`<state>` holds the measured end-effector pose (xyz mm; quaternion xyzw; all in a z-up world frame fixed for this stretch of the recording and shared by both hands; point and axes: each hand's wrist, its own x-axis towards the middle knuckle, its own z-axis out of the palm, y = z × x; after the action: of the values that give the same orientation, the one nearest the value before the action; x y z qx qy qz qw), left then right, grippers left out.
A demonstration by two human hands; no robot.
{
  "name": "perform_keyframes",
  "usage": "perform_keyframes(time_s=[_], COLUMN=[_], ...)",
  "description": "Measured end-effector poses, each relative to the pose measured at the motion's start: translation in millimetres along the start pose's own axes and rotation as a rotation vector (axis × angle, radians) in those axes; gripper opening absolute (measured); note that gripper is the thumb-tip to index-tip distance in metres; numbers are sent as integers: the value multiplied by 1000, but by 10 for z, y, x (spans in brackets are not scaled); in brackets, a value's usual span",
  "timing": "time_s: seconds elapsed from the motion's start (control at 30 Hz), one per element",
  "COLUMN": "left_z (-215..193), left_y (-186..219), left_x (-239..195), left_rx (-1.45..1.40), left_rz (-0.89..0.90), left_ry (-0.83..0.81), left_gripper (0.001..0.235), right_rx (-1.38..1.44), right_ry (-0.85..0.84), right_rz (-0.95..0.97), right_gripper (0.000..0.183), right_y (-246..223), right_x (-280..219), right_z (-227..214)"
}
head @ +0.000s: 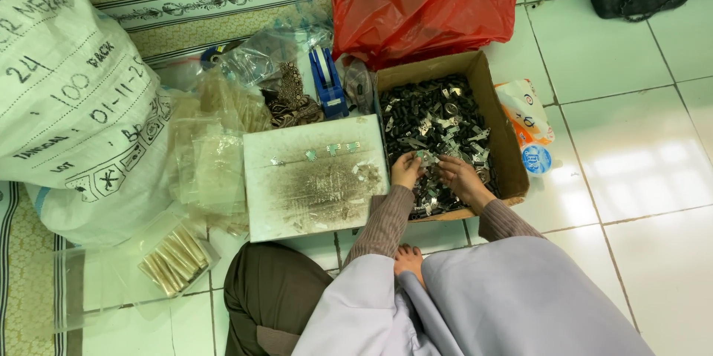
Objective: A person is sitting on the floor, picking up small metal buckles from a cardboard box and arranging them neatly on a white template board.
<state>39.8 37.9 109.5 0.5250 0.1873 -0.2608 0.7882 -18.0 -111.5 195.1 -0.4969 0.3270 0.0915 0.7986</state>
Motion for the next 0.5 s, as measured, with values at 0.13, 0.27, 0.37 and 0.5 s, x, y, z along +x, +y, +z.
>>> perform_keyframes(time_s=[0.13, 0.27, 0.37, 0.5], left_z=[-5, -5, -8, 0], left_y=[-66, -114, -98, -41], left_x=[48, 102, 89, 38], left_rx=[-16, 1, 45, 149], left_rz=[27, 28, 46, 76], left_ry=[-26, -8, 11, 32], left_gripper=[38, 36, 36, 27], right_rx=[-12, 40, 22, -33], right_ry=[-22, -34, -38, -55], right_rz=[3, -9, -28, -9], right_gripper=[57, 59, 50, 33], right_y=[-16, -172, -171, -159], right_x=[118, 107, 182, 223], right_z=[-42, 39, 12, 12])
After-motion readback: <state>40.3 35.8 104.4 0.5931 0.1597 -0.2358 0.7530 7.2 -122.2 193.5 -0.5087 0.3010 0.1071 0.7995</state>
